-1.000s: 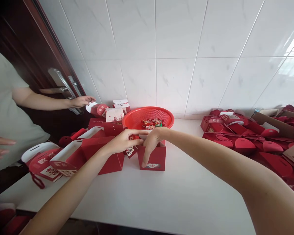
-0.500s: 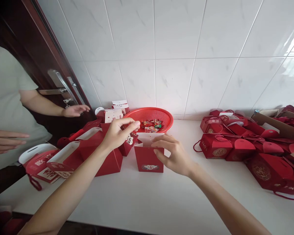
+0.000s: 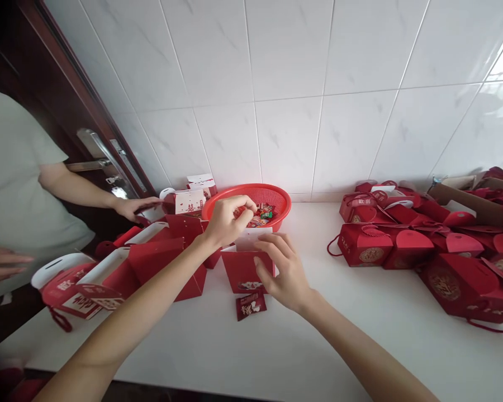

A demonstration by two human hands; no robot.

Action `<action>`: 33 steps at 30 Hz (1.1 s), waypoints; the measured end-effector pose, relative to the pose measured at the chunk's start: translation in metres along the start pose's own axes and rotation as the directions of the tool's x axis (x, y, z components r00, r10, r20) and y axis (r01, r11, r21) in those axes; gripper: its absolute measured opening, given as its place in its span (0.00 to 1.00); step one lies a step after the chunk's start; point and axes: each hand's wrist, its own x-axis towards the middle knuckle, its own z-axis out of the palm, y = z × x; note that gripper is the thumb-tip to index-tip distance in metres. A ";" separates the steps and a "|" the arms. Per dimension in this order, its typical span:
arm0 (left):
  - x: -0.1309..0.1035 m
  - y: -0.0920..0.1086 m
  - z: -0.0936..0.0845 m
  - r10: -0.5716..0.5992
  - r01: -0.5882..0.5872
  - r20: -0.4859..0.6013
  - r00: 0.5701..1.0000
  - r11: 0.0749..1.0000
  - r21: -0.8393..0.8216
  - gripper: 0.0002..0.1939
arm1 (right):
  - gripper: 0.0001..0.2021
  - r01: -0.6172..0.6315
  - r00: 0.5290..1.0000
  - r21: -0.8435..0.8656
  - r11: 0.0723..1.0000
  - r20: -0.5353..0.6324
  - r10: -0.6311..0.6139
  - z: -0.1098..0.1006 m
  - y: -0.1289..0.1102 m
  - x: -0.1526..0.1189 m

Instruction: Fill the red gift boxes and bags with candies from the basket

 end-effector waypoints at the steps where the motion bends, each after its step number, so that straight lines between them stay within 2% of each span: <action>1: -0.002 0.001 -0.003 -0.012 0.012 0.022 1.000 0.999 -0.035 0.08 | 0.12 0.044 0.999 -0.029 0.999 -0.012 -0.045 -0.001 -0.003 -0.003; 2: -0.005 0.003 -0.006 -0.029 0.032 0.051 0.998 0.997 -0.070 0.10 | 0.11 0.087 0.996 -0.046 0.995 0.016 -0.086 -0.001 -0.005 -0.006; 4: -0.009 0.004 -0.012 -0.082 0.099 0.125 0.989 0.985 -0.139 0.13 | 0.07 0.166 0.968 -0.049 0.985 0.199 -0.154 -0.001 -0.010 -0.014; 6: -0.012 0.001 -0.015 -0.139 0.180 0.189 0.972 0.959 -0.218 0.15 | 0.07 0.223 0.882 -0.059 0.973 0.438 -0.175 0.001 -0.011 -0.025; 8: -0.014 -0.003 -0.017 -0.185 0.256 0.245 0.952 0.918 -0.304 0.15 | 0.08 0.245 0.782 -0.115 0.963 0.610 -0.127 0.007 -0.011 -0.036; 10: -0.015 -0.006 -0.018 -0.205 0.312 0.296 0.933 0.872 -0.378 0.15 | 0.07 0.235 0.706 -0.167 0.958 0.707 -0.050 0.014 -0.008 -0.047; 12: -0.017 -0.007 -0.021 -0.202 0.339 0.339 0.919 0.844 -0.415 0.17 | 0.07 0.217 0.651 -0.194 0.957 0.759 0.007 0.020 -0.006 -0.054; 15: -0.022 -0.006 -0.028 -0.167 0.316 0.373 0.913 0.868 -0.384 0.23 | 0.10 0.204 0.620 -0.213 0.955 0.783 0.043 0.025 -0.005 -0.059; 22: -0.030 -0.009 -0.041 -0.028 0.144 0.482 0.876 0.968 -0.204 0.28 | 0.13 0.172 0.657 -0.189 0.967 0.753 0.031 0.031 -0.001 -0.065; 24: -0.032 -0.010 -0.041 -0.035 0.124 0.479 0.877 0.980 -0.154 0.28 | 0.14 0.142 0.675 -0.159 0.977 0.738 0.022 0.031 0.001 -0.067; 26: -0.034 -0.010 -0.041 -0.034 0.108 0.440 0.897 0.984 -0.142 0.27 | 0.14 0.100 0.698 -0.112 0.989 0.716 0.011 0.029 0.001 -0.066; 28: -0.037 -0.011 -0.041 -0.027 0.077 0.365 0.931 0.989 -0.124 0.20 | 0.15 0.035 0.733 -0.028 0.999 0.680 -0.007 0.022 -0.001 -0.061; 30: -0.040 -0.013 -0.042 -0.025 0.050 0.298 0.954 0.996 -0.078 0.11 | 0.15 -0.059 0.792 0.094 0.994 0.611 -0.010 0.009 -0.005 -0.048; 33: -0.047 -0.016 -0.043 -0.072 0.076 0.310 0.948 0.997 -0.002 0.07 | 0.15 -0.195 0.898 0.259 0.946 0.434 0.067 -0.017 -0.009 -0.017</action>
